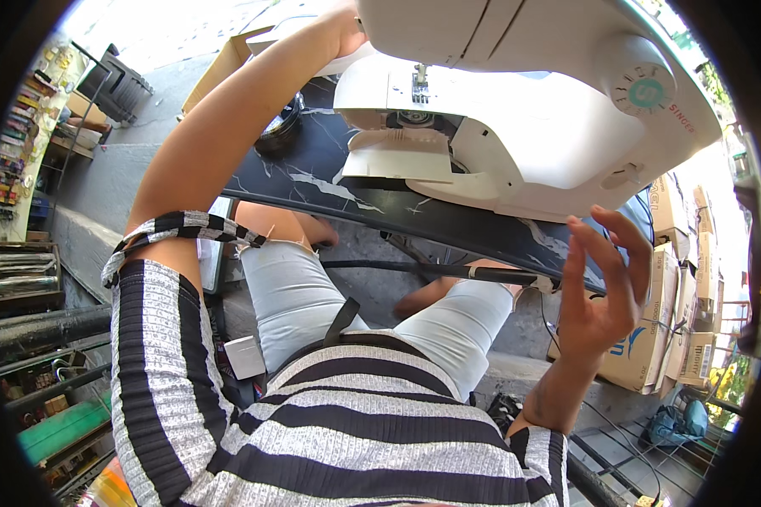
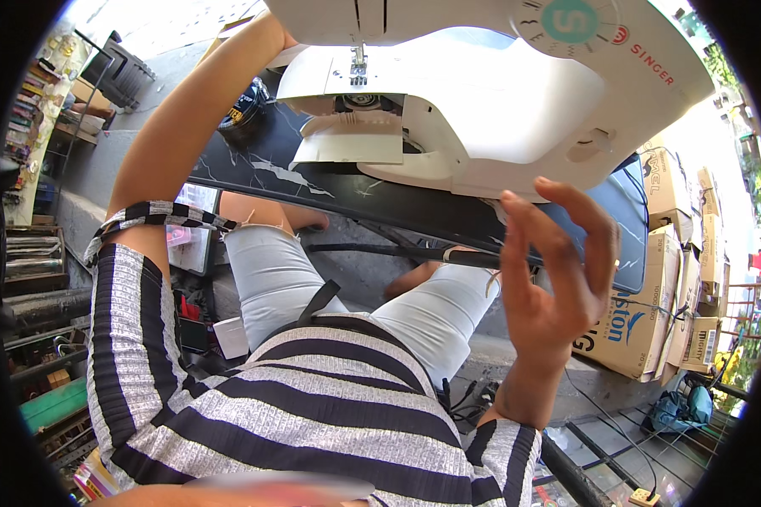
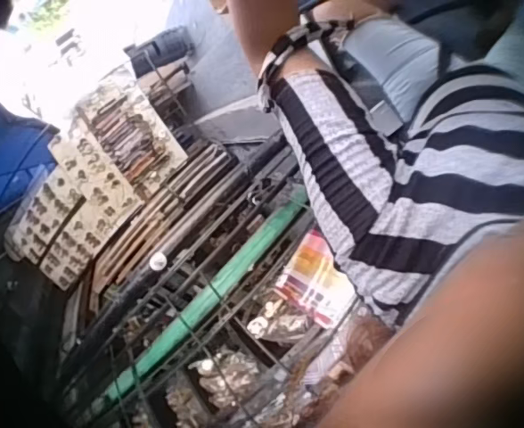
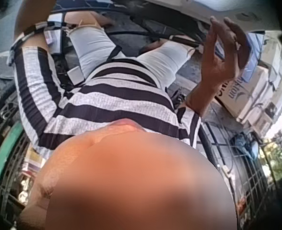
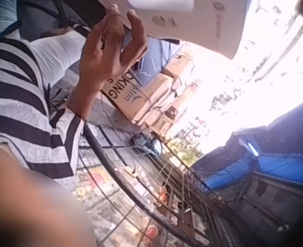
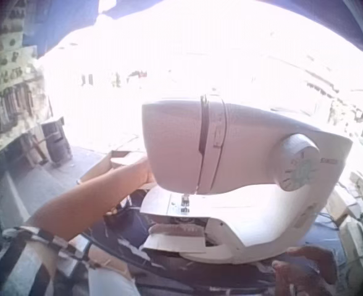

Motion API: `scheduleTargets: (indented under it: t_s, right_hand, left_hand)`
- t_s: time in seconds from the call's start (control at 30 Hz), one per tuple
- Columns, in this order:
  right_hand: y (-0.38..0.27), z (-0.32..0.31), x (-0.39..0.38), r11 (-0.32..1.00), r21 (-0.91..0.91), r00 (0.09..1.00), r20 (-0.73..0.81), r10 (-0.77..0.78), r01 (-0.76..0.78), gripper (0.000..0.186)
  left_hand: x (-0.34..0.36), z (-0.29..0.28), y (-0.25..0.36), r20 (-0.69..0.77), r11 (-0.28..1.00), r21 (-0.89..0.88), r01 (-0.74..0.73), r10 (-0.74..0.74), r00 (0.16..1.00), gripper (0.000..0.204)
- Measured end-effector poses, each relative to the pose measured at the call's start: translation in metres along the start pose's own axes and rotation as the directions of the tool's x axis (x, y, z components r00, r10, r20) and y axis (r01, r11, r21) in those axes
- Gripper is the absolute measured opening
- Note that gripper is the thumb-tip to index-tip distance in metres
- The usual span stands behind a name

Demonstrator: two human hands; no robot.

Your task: The person prepares a sewing machine by inserting a needle and threading it, then positions a blue lanyard under the presser foot and begins sewing. The person handles the needle, thread, and lanyard, and operates the sewing machine.

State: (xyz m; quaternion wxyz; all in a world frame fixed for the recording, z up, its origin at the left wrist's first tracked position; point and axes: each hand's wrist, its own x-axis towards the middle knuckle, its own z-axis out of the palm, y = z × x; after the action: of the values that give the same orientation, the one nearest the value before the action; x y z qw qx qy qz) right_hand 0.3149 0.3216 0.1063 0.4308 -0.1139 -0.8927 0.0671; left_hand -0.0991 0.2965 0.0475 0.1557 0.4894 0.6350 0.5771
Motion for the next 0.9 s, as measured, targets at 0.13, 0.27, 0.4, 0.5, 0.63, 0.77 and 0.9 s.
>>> scheduleTargets:
  t_s: [0.13,0.27,0.4,0.5,0.63,0.77,0.9]
  right_hand:
    - [0.021,-0.022,0.002,1.0,-0.022,0.993,-0.116,-0.002,0.0,0.022]
    - [0.075,-0.043,-0.008,0.998,0.016,0.93,-0.364,0.058,-0.056,0.018]
    - [0.142,-0.051,-0.013,0.907,0.349,0.825,-0.421,0.376,-0.236,0.032]
    - [0.171,-0.038,-0.015,0.847,0.311,0.778,-0.346,0.524,-0.431,0.04]
    - [0.166,-0.015,-0.015,0.885,0.257,0.846,-0.281,0.453,-0.388,0.036]
    - [0.13,0.011,-0.021,0.941,0.194,0.938,-0.154,0.31,-0.279,0.078]
    - [0.104,0.035,-0.023,0.918,0.208,0.891,-0.244,0.384,-0.338,0.095]
  left_hand:
    - [0.001,-0.003,-0.004,-0.001,1.0,0.007,-0.005,0.005,1.0,0.027]
    - [-0.003,-0.004,-0.017,0.001,0.999,0.015,-0.033,0.033,0.999,0.027]
    - [-0.005,-0.012,-0.026,0.0,0.999,0.017,-0.029,0.029,1.0,0.027]
    - [-0.009,-0.015,-0.032,0.012,0.999,0.025,-0.028,0.028,1.0,0.027]
    - [-0.014,-0.023,-0.039,0.039,0.998,0.016,-0.053,0.052,0.998,0.027]
    - [-0.013,-0.03,-0.051,0.061,0.999,-0.013,-0.051,0.052,0.997,0.026]
    - [0.003,-0.034,-0.065,0.01,0.991,0.083,0.108,-0.109,0.994,0.027]
